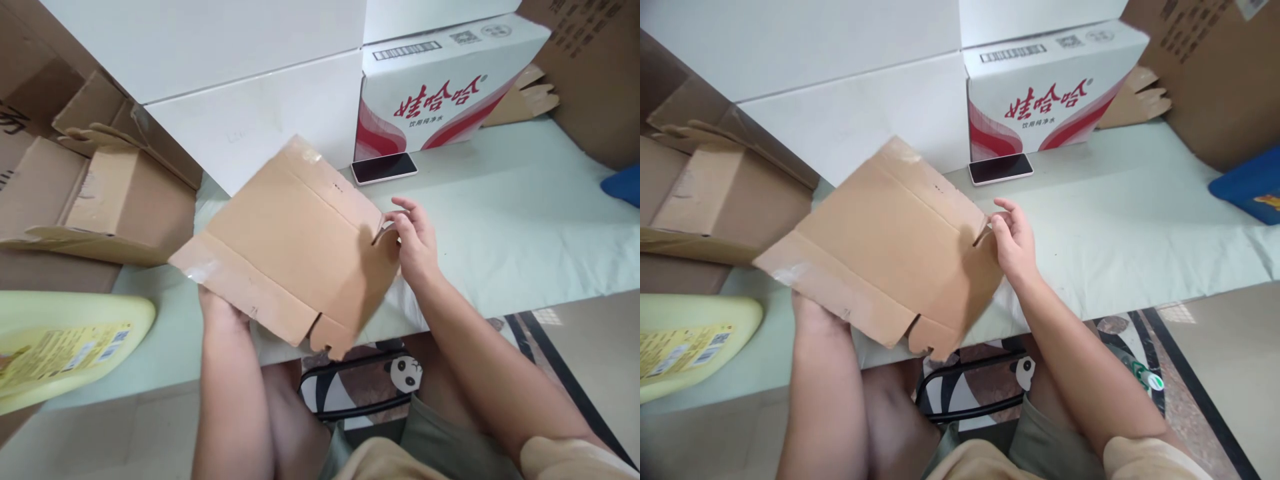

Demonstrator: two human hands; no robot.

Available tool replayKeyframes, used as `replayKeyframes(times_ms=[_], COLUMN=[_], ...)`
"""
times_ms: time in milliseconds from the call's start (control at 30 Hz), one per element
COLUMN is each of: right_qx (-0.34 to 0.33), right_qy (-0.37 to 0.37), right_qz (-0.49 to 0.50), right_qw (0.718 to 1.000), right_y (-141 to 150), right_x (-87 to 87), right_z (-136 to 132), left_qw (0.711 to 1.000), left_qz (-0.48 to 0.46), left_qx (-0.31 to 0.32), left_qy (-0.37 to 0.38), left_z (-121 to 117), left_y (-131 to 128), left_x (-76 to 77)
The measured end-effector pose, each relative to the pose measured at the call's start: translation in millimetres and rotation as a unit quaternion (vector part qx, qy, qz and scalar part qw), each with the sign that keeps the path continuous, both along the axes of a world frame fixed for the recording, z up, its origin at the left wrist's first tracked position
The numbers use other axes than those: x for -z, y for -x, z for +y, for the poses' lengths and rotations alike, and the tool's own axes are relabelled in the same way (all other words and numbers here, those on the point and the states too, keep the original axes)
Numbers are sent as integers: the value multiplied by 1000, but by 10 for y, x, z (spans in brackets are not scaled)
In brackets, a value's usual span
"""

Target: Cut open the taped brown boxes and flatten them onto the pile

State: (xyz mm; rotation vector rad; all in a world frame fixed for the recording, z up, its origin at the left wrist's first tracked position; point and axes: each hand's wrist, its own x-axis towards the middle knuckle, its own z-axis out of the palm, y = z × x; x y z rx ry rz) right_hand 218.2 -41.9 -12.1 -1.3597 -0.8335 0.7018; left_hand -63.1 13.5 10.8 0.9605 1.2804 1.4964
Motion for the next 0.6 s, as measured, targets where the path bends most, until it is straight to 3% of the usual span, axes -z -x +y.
replayKeyframes(times_ms=[167, 267, 367, 467, 600], right_qx=[24, 49, -44, -165, -143], right_qy=[26, 24, 64, 114, 96], right_qz=[-53, 9, 136, 218, 261], right_qw=[998, 998, 988, 955, 950], right_y=[-52, -97, -87, -10, 80], right_x=[-11, 25, 39, -9, -74], right_z=[23, 64, 73, 46, 39], left_qw=[998, 996, 995, 996, 987], left_qz=[-59, -66, -62, -63, -120], left_qx=[30, 27, 25, 27, 36], left_qy=[-17, -56, -71, -63, -97], left_z=[-34, -18, 13, 23, -26], left_y=[-54, 1, 57, 70, 28], left_x=[-136, -126, -78, -61, -119])
